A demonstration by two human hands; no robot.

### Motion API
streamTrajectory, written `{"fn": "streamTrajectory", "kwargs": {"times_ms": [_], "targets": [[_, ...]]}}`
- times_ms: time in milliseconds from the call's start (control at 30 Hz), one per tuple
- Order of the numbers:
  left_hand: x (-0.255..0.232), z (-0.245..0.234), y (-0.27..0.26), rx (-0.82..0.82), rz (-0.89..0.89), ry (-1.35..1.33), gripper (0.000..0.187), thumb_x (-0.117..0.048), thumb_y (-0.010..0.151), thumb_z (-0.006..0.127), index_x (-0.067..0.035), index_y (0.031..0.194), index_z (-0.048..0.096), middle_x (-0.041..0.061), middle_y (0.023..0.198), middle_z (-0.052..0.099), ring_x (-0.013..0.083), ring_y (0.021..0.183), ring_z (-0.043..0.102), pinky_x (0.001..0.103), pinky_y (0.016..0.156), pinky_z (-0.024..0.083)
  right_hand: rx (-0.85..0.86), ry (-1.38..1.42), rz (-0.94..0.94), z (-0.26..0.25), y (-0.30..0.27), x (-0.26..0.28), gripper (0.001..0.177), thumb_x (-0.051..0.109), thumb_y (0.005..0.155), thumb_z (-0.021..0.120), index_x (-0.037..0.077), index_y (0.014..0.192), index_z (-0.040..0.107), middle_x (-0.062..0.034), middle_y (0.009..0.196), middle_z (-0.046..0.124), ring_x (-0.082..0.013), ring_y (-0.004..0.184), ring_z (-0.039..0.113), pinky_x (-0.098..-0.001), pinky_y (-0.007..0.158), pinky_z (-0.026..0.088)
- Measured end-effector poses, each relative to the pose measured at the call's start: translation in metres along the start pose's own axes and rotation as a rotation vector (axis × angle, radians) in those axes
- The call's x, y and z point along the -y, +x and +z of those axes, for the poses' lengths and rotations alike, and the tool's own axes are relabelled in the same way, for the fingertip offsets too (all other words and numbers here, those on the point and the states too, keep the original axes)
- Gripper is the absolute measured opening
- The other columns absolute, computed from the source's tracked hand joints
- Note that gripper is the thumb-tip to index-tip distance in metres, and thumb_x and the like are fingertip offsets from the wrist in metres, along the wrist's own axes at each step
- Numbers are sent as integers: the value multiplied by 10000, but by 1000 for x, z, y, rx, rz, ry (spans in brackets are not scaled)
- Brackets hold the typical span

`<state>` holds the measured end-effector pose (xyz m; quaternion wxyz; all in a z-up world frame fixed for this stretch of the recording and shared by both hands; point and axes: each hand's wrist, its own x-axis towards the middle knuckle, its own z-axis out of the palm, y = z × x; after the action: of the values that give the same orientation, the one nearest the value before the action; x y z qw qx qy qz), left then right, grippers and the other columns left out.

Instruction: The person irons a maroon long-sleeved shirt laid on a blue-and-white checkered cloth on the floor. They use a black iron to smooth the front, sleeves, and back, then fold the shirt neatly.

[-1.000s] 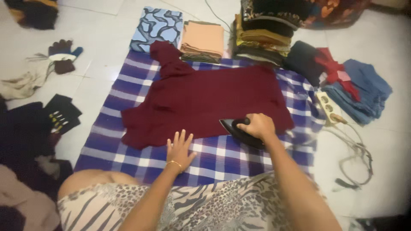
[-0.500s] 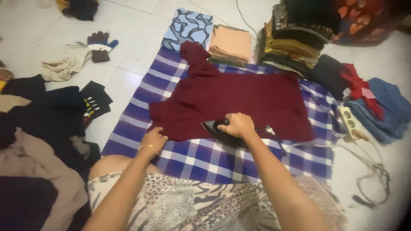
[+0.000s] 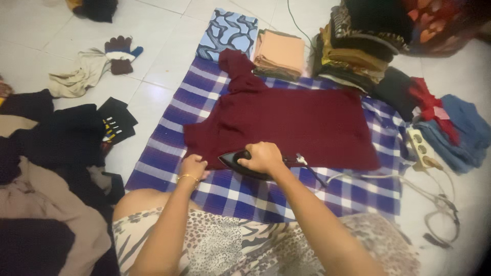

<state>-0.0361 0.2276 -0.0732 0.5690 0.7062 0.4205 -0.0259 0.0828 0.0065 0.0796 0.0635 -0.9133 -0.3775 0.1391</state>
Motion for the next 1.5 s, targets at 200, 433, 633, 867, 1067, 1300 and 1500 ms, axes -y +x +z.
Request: {"fn": "streamTrajectory", "kwargs": {"times_ms": [200, 433, 633, 867, 1067, 1300, 1500], "targets": [[1, -8, -4, -201, 20, 375, 376, -190, 738, 880, -77, 1070, 743, 175, 1084, 764, 319, 1003, 729, 409, 908, 557, -88, -32, -171, 13, 3, 21, 462, 552, 773, 729, 99, 866, 738, -146, 758, 739, -347, 741, 720, -494, 666, 554], [8, -7, 6, -173, 19, 417, 385, -188, 717, 890, -82, 1061, 752, 143, 1129, 760, 339, 1115, 701, 428, 971, 547, -260, -24, -127, 29, 7, 42, 451, 534, 818, 738, 89, 803, 663, -139, 684, 711, -345, 628, 699, -478, 574, 541], [20, -3, 21, -165, 54, 442, 348, -179, 732, 866, -89, 1051, 758, 149, 1137, 749, 334, 1111, 700, 429, 983, 540, -290, -26, -23, 31, 13, 46, 473, 539, 827, 735, 76, 788, 645, -146, 684, 708, -343, 621, 701, -464, 561, 548], [20, -3, 25, -120, 105, 556, 308, -223, 793, 787, -136, 1089, 793, 137, 1183, 740, 349, 1131, 686, 437, 996, 537, -359, -9, 22, 30, 14, 47, 478, 546, 814, 742, 78, 779, 649, -149, 675, 706, -348, 627, 703, -476, 544, 541], [16, -5, 20, -115, 70, 567, 248, -182, 821, 708, -142, 1042, 814, 161, 1152, 746, 367, 1122, 691, 440, 1005, 536, -355, -5, -23, 27, 9, 40, 470, 538, 810, 744, 79, 778, 646, -144, 673, 705, -353, 610, 694, -471, 545, 538], [10, -6, 15, -107, 64, 572, 232, -183, 829, 700, -97, 1022, 799, 184, 1136, 744, 375, 1118, 687, 448, 991, 538, -364, -7, 45, 26, 16, 39, 480, 550, 821, 739, 80, 779, 655, -158, 701, 714, -361, 651, 706, -483, 572, 543], [9, -6, 16, -77, 36, 589, 251, -173, 830, 693, -120, 1051, 798, 162, 1161, 740, 355, 1138, 687, 434, 1008, 536, -330, 32, 190, 20, 28, 39, 488, 555, 818, 730, 71, 809, 667, -156, 724, 720, -353, 703, 718, -488, 623, 551]]}}
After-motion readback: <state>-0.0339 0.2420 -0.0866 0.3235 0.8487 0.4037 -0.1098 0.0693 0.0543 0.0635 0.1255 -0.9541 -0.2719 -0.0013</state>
